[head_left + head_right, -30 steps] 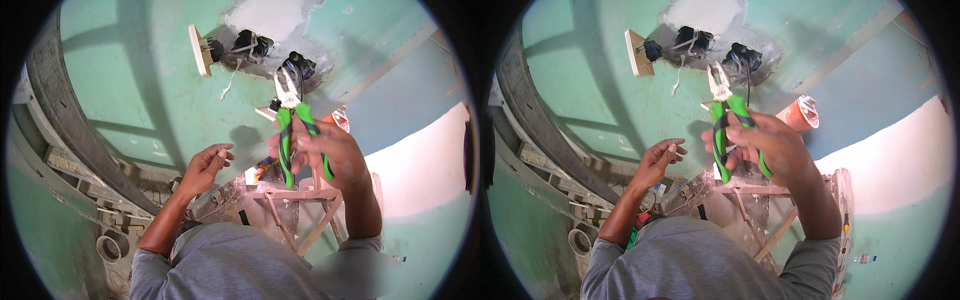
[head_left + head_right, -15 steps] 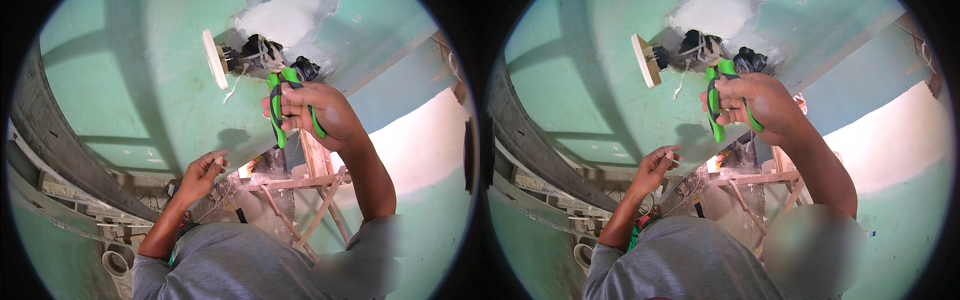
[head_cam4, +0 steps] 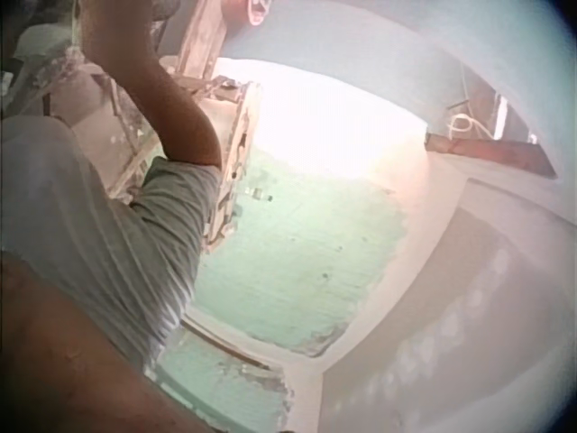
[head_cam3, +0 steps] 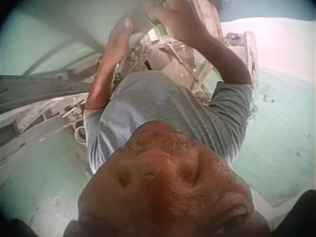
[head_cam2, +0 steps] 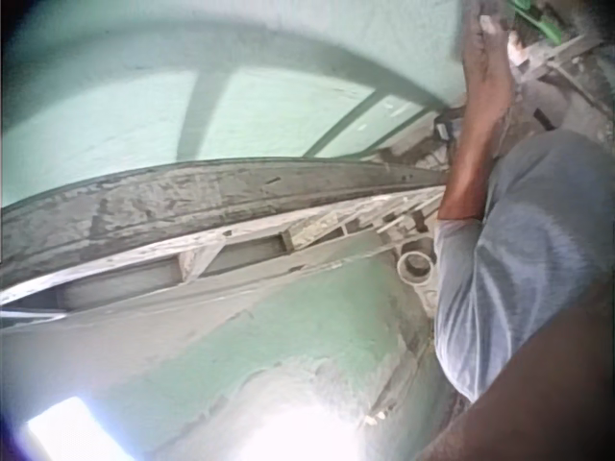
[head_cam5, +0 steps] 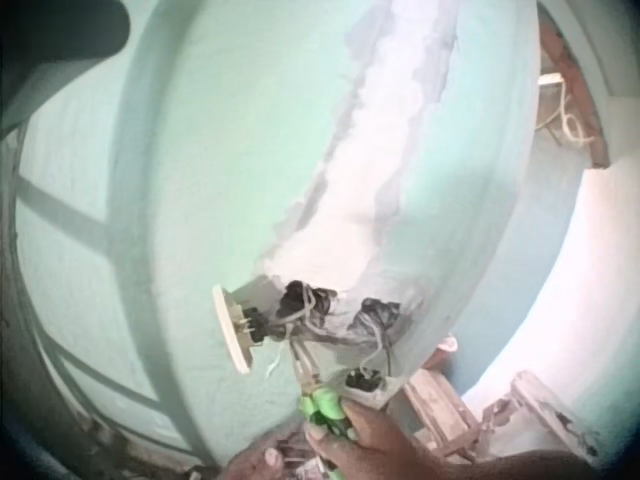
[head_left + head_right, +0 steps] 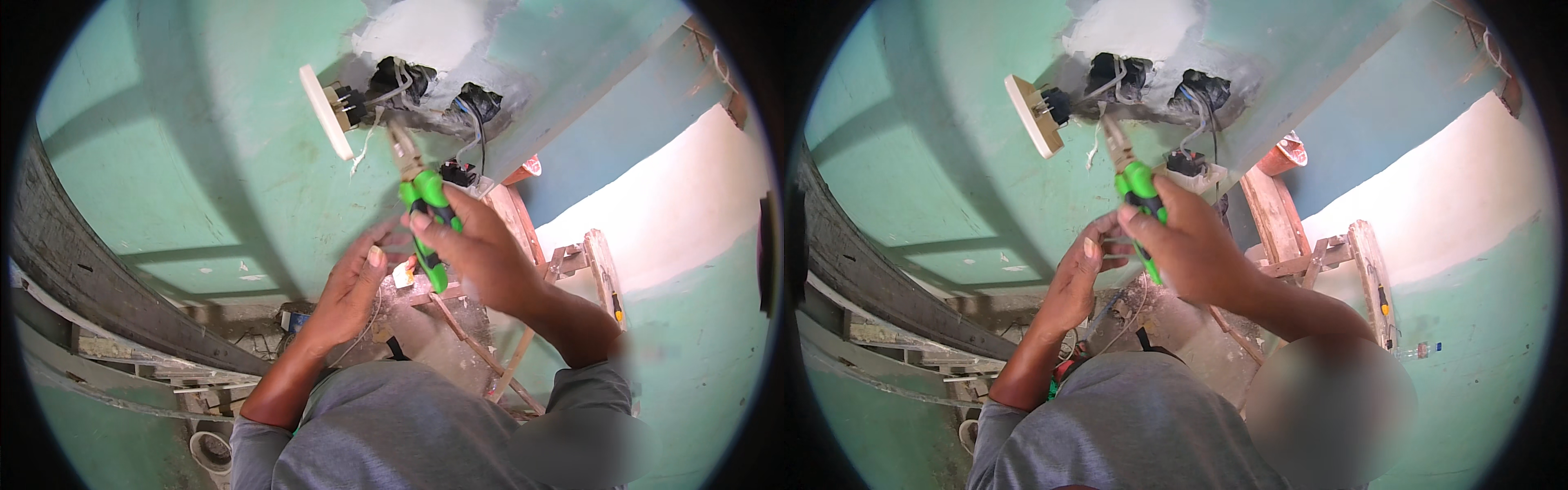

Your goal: The person strips and connects electrical wires to wall-mounted outlet boxes using pliers and a screwdriver. They repeatedly strip wire ends, insert them into terminal screws, and tighten connections on multiple outlets.

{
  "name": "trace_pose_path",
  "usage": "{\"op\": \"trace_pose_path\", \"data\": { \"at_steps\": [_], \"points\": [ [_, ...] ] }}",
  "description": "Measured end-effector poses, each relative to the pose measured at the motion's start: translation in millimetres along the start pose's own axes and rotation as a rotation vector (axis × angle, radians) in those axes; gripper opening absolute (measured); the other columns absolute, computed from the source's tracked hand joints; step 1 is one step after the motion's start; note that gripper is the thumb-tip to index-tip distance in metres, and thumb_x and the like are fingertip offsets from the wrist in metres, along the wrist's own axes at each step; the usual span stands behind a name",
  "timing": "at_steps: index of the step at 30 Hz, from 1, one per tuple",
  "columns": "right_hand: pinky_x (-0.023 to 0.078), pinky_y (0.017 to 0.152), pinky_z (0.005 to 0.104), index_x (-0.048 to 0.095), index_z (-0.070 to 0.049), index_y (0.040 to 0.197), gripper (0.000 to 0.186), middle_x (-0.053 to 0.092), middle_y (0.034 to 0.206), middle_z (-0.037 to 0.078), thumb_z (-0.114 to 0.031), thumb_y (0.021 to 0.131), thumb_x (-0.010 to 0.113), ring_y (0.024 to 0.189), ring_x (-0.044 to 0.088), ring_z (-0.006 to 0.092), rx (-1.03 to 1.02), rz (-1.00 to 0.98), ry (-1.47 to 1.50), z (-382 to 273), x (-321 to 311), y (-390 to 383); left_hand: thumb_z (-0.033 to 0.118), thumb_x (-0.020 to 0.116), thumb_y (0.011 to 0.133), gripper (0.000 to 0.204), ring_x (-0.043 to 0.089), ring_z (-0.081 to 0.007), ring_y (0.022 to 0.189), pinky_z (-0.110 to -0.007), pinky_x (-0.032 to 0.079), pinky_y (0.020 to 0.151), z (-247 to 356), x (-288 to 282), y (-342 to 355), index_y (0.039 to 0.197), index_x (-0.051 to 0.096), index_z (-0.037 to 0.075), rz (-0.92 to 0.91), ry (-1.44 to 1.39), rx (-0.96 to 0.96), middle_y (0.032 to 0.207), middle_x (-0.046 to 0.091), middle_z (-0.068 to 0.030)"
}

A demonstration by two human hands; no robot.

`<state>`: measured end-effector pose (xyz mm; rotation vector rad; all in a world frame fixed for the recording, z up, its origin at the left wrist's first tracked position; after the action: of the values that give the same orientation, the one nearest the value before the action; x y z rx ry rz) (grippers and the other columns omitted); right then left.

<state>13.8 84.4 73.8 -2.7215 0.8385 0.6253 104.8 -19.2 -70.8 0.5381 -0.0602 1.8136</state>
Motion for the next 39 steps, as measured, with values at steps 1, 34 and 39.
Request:
{"op": "trace_pose_path", "data": {
  "at_steps": [1,34,39],
  "points": [
    [0.049,0.077,0.0353,0.061,0.0,0.115,0.025,0.063,0.096,0.008,-0.024,0.106,0.062,0.084,0.058,0.0164,-0.048,-0.013,0.04,-1,6,-4,0.048,0.046,0.114,0.065,0.057,-0.0182,0.125,-0.037,0.044,0.109,5,6,3,0.157,0.042,0.0,0.001,-0.065,0.04,0.14,0.059,-0.0114],
    [0.054,0.073,0.0501,0.066,-0.001,0.097,0.012,0.072,0.085,0.022,-0.01,0.099,0.058,0.08,0.069,0.0455,-0.618,0.649,-0.766,19,-105,54,0.033,0.08,0.094,0.048,0.069,-0.0428,0.094,-0.048,0.055,0.08,52,63,86,0.115,0.066,-0.007,0.572,0.786,0.544,0.105,0.068,-0.0229],
    [0.051,0.076,0.0559,0.063,0.0,0.094,0.012,0.07,0.088,0.025,-0.01,0.098,0.058,0.086,0.067,0.049,-0.643,0.546,-1.036,-4,-113,56,0.03,0.081,0.094,0.044,0.072,-0.0326,0.089,-0.042,0.056,0.08,48,62,91,0.118,0.068,-0.005,0.527,0.779,0.523,0.101,0.073,-0.0202]
  ]
}}
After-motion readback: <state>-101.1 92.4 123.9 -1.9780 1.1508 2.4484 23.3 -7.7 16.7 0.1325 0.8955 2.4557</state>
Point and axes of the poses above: each hand's wrist, its own y-axis towards the middle knuckle, its own x-axis out of the palm, z = x × y, the point moved 4 cm from there along y, towards the middle knuckle
